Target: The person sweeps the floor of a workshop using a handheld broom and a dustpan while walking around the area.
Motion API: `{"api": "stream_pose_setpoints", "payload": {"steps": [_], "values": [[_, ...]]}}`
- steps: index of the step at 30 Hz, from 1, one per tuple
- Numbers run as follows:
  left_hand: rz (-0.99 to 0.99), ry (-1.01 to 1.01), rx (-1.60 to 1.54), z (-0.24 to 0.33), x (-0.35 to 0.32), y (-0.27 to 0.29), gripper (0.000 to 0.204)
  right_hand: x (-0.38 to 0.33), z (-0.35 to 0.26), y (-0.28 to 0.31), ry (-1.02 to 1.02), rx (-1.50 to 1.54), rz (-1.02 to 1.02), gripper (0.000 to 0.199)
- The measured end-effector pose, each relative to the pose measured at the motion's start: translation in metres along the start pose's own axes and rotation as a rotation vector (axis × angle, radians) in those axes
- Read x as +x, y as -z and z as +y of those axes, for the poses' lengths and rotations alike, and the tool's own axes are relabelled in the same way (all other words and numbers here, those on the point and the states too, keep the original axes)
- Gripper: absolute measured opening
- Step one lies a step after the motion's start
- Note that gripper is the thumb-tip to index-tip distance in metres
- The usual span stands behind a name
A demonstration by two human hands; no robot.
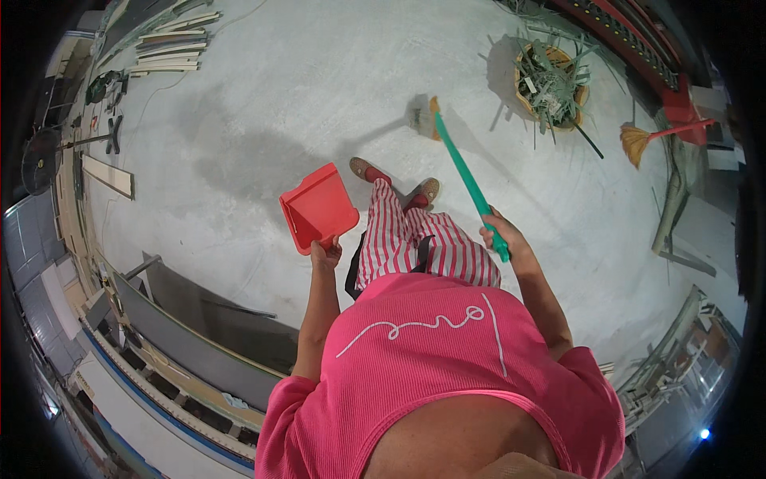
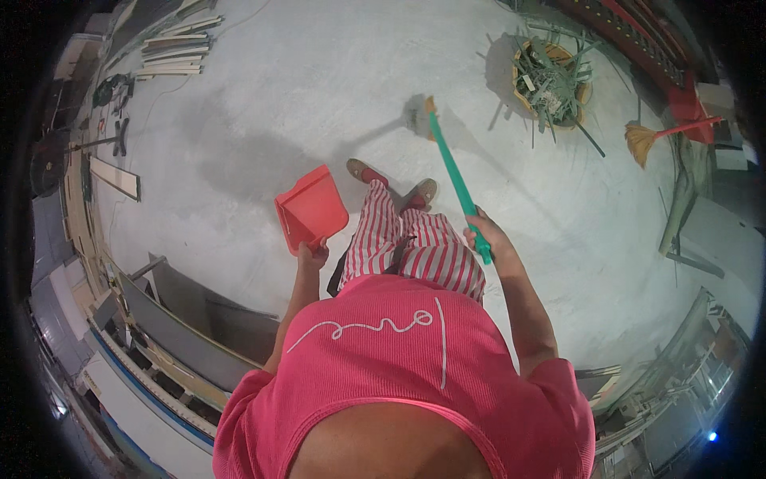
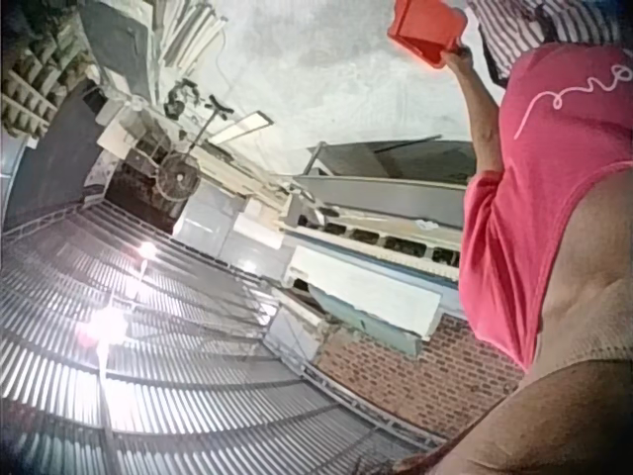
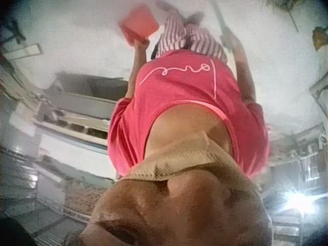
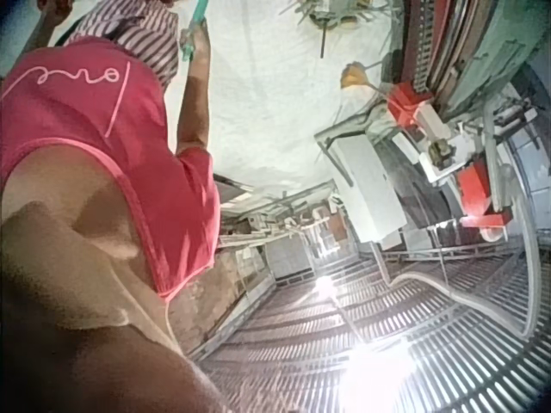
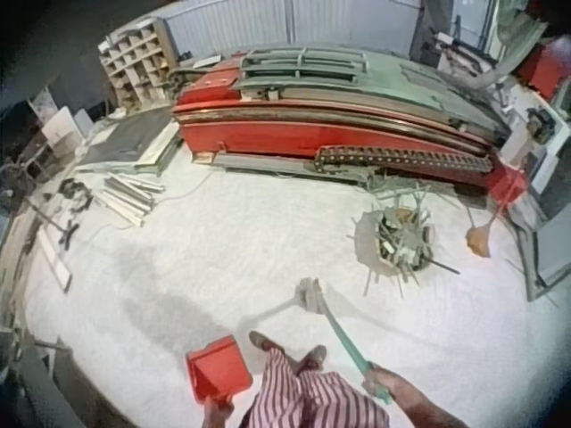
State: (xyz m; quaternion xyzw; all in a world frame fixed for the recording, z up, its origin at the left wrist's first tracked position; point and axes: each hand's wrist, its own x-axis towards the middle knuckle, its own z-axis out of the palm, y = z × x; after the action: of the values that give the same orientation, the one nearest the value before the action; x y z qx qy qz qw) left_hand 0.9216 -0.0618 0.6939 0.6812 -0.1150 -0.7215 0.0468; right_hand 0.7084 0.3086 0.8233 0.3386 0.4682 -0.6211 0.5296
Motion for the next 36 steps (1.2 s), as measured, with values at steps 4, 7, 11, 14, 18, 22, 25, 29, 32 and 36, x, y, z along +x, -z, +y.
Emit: {"api": "stream_pose_setpoints", "payload": {"steps": [4, 7, 11, 14, 18, 22, 25, 29, 32, 36], "values": [[-0.034, 0.035, 0.047, 0.003, 0.008, 0.003, 0.036, -0.008, 0.021, 0.029, 0.035, 0.039, 0.048, 0.018], [-0.053, -0.005, 0.046, -0.001, 0.003, -0.006, 0.034, 0.003, 0.032, 0.049, -0.019, 0.281, 0.133, 0.018], [-0.063, 0.004, 0.01, 0.0, 0.013, -0.001, 0.033, 0.04, 0.036, 0.058, -0.161, 0.543, -0.063, 0.018], [-0.123, 0.032, 0.035, 0.0, 0.015, 0.001, 0.034, 0.054, 0.03, 0.032, -0.117, 0.38, -0.162, 0.019], [-0.109, 0.006, 0.05, 0.002, 0.013, -0.004, 0.035, 0.078, 0.013, 0.012, -0.095, 0.389, -0.304, 0.022], [-0.131, 0.03, 0.033, 0.004, 0.016, -0.006, 0.036, 0.077, -0.001, 0.005, -0.156, 0.551, -0.31, 0.017], [-0.116, 0.018, 0.026, 0.004, 0.015, -0.006, 0.037, 0.048, -0.003, 0.008, -0.028, 0.549, -0.164, 0.015], [-0.184, -0.025, 0.039, 0.007, 0.029, 0.012, 0.034, 0.027, 0.007, 0.029, 0.128, 0.207, 0.031, 0.019], [-0.167, -0.028, 0.062, 0.009, 0.031, 0.015, 0.034, 0.038, 0.015, 0.058, 0.168, 0.141, 0.187, 0.02], [-0.107, -0.008, 0.023, 0.005, 0.017, 0.004, 0.034, 0.073, 0.005, 0.111, 0.175, 0.457, 0.328, 0.016]]}}
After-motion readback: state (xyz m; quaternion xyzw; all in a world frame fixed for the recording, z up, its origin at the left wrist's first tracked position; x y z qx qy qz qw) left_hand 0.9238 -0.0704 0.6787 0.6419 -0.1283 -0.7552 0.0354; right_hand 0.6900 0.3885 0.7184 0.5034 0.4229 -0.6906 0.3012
